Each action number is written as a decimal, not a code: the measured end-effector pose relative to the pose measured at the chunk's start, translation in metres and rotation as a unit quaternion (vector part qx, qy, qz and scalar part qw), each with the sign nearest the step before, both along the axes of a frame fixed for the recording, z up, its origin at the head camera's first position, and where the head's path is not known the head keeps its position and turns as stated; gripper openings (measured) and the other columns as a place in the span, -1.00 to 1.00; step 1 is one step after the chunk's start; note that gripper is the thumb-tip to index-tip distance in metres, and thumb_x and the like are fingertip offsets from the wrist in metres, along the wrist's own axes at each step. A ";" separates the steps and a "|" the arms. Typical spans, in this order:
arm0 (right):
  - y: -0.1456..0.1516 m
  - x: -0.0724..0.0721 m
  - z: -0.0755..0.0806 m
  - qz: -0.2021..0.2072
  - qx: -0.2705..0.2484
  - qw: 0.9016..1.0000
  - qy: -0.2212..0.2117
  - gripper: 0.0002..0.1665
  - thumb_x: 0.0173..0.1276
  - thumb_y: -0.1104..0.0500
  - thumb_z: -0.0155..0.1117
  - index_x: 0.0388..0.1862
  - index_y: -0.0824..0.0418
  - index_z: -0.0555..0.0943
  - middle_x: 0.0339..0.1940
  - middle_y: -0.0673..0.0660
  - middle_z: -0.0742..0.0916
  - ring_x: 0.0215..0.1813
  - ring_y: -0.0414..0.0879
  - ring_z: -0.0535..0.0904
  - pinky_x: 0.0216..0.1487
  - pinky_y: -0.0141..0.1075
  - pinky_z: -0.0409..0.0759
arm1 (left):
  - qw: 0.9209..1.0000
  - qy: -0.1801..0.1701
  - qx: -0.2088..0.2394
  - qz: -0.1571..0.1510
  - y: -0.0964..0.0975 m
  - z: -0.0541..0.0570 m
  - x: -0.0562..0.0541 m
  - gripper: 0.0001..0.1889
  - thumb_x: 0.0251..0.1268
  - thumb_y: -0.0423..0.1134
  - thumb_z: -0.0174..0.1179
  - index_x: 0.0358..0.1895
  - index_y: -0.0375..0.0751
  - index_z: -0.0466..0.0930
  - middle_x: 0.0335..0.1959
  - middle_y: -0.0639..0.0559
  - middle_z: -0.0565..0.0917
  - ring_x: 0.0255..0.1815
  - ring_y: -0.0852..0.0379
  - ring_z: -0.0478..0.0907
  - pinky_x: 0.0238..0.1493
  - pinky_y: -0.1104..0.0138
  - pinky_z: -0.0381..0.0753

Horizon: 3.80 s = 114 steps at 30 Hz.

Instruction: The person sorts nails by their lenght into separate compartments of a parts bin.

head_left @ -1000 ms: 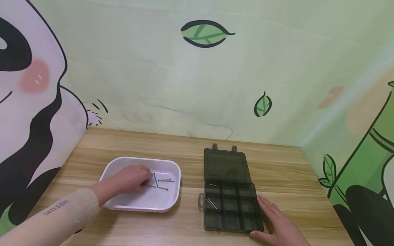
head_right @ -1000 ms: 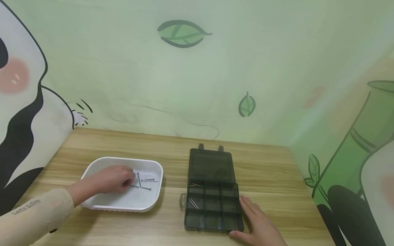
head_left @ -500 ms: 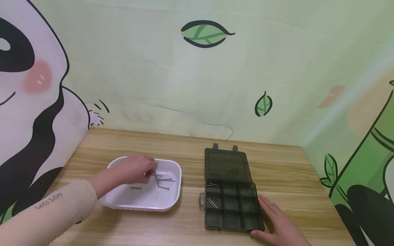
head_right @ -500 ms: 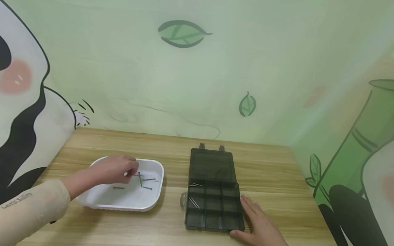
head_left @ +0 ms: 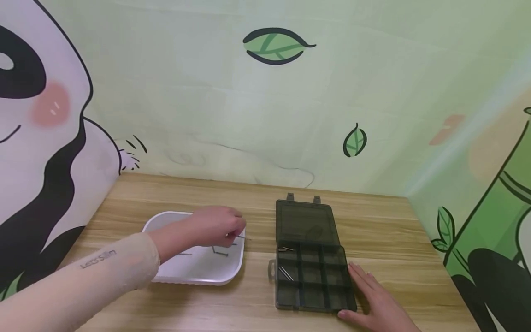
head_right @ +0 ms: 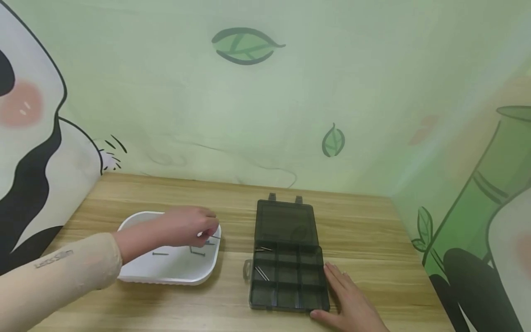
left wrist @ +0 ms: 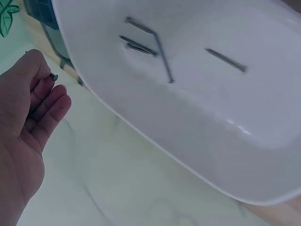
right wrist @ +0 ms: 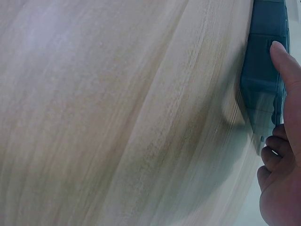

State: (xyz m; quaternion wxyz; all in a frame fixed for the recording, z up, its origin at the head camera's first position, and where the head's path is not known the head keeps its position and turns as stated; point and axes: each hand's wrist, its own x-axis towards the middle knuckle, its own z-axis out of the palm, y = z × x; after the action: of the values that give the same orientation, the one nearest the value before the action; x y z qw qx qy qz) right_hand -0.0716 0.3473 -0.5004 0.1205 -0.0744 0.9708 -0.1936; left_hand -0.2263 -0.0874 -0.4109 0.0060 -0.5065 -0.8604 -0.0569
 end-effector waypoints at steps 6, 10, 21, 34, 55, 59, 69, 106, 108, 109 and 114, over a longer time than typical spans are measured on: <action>-0.001 0.000 0.001 -0.002 0.003 1.000 -0.005 0.43 0.13 -0.61 0.41 0.74 0.19 0.19 0.71 0.25 0.33 0.63 0.42 0.27 0.52 0.32 0.30 | 0.998 0.025 -0.003 -0.054 0.030 -0.001 0.002 -0.74 0.07 -0.50 0.26 -0.51 -0.02 0.47 -0.52 0.21 0.42 -0.49 0.26 0.32 -0.46 0.44 0.34; 0.000 -0.001 0.000 0.001 0.004 1.000 -0.002 0.44 0.13 -0.62 0.40 0.74 0.18 0.19 0.71 0.25 0.33 0.63 0.40 0.27 0.53 0.30 0.29 | 0.996 0.038 0.001 -0.085 0.048 -0.004 0.004 -0.73 0.03 -0.49 0.27 -0.54 -0.02 0.44 -0.54 0.21 0.39 -0.52 0.27 0.30 -0.50 0.45 0.29; 0.001 0.000 -0.001 0.012 0.001 1.000 0.013 0.41 0.15 -0.60 0.40 0.74 0.20 0.20 0.71 0.25 0.33 0.62 0.42 0.29 0.49 0.31 0.33 | 0.992 0.055 -0.029 -0.107 0.090 -0.014 0.012 -0.78 0.12 -0.42 0.34 -0.49 -0.01 0.53 -0.51 0.20 0.49 -0.48 0.26 0.39 -0.51 0.44 0.32; -0.001 0.000 -0.002 0.004 0.004 1.000 0.019 0.43 0.12 -0.63 0.40 0.73 0.18 0.22 0.70 0.23 0.35 0.62 0.39 0.30 0.52 0.29 0.32 | 0.986 0.087 -0.063 -0.129 0.121 -0.031 0.016 -0.85 0.16 -0.36 0.35 -0.42 -0.01 0.60 -0.44 0.19 0.56 -0.35 0.20 0.54 -0.38 0.39 0.53; 0.002 0.000 -0.002 0.011 -0.009 0.999 0.030 0.40 0.15 -0.60 0.40 0.73 0.18 0.21 0.71 0.23 0.34 0.63 0.37 0.30 0.53 0.28 0.30 | 0.986 0.080 -0.026 -0.141 0.126 -0.053 0.015 -0.87 0.10 -0.31 0.39 -0.41 -0.03 0.60 -0.41 0.15 0.57 -0.25 0.12 0.61 -0.24 0.35 0.62; 0.002 0.001 -0.002 0.011 -0.007 0.999 0.030 0.41 0.15 -0.60 0.41 0.73 0.20 0.22 0.70 0.25 0.35 0.62 0.38 0.30 0.53 0.28 0.30 | 0.989 0.053 -0.020 -0.134 0.123 -0.049 0.013 -0.86 0.13 -0.26 0.43 -0.35 -0.04 0.63 -0.36 0.14 0.59 -0.24 0.13 0.60 -0.18 0.35 0.61; 0.000 0.000 0.000 0.013 0.002 0.999 0.030 0.41 0.15 -0.59 0.42 0.72 0.22 0.23 0.69 0.27 0.36 0.61 0.41 0.31 0.51 0.29 0.33 | 0.995 0.024 -0.040 -0.089 0.102 -0.021 0.009 -0.85 0.23 -0.19 0.47 -0.18 -0.08 0.76 -0.26 0.13 0.66 -0.17 0.17 0.65 -0.12 0.38 0.65; 0.002 -0.001 0.001 0.018 -0.016 1.000 0.014 0.39 0.17 -0.53 0.46 0.71 0.26 0.23 0.68 0.31 0.36 0.60 0.48 0.29 0.45 0.35 0.36 | 0.996 -0.056 -0.010 0.073 -0.060 0.000 -0.001 -0.79 0.07 -0.29 0.52 -0.23 -0.11 0.70 -0.31 0.15 0.62 -0.27 0.17 0.58 -0.15 0.22 0.68; 0.002 -0.001 0.001 0.019 -0.017 1.000 0.017 0.38 0.17 -0.53 0.47 0.71 0.26 0.23 0.68 0.31 0.36 0.59 0.48 0.29 0.45 0.35 0.37 | 0.995 -0.055 -0.011 0.079 -0.068 -0.003 -0.001 -0.78 0.07 -0.27 0.53 -0.23 -0.11 0.71 -0.32 0.15 0.61 -0.29 0.17 0.57 -0.17 0.21 0.68; 0.002 -0.001 0.000 0.019 -0.017 0.999 0.019 0.38 0.17 -0.53 0.47 0.71 0.26 0.23 0.68 0.31 0.36 0.59 0.48 0.29 0.45 0.35 0.36 | 0.995 -0.054 -0.013 0.083 -0.071 -0.004 -0.001 -0.78 0.07 -0.26 0.54 -0.23 -0.11 0.71 -0.32 0.14 0.62 -0.29 0.17 0.57 -0.18 0.21 0.68; 0.003 -0.001 -0.001 0.020 -0.016 0.999 0.024 0.38 0.17 -0.53 0.47 0.71 0.26 0.23 0.67 0.31 0.37 0.59 0.47 0.31 0.45 0.34 0.37 | 0.993 -0.066 -0.015 0.097 -0.083 -0.011 0.001 -0.75 0.06 -0.25 0.59 -0.22 -0.12 0.73 -0.29 0.08 0.66 -0.30 0.16 0.57 -0.17 0.19 0.68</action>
State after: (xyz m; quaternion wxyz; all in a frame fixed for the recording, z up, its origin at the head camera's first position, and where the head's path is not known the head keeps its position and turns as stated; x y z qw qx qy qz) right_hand -0.0727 0.3501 -0.5013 0.1002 -0.1003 0.9685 -0.2049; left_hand -0.2257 -0.1708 -0.4215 -0.0527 -0.4154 -0.9049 -0.0763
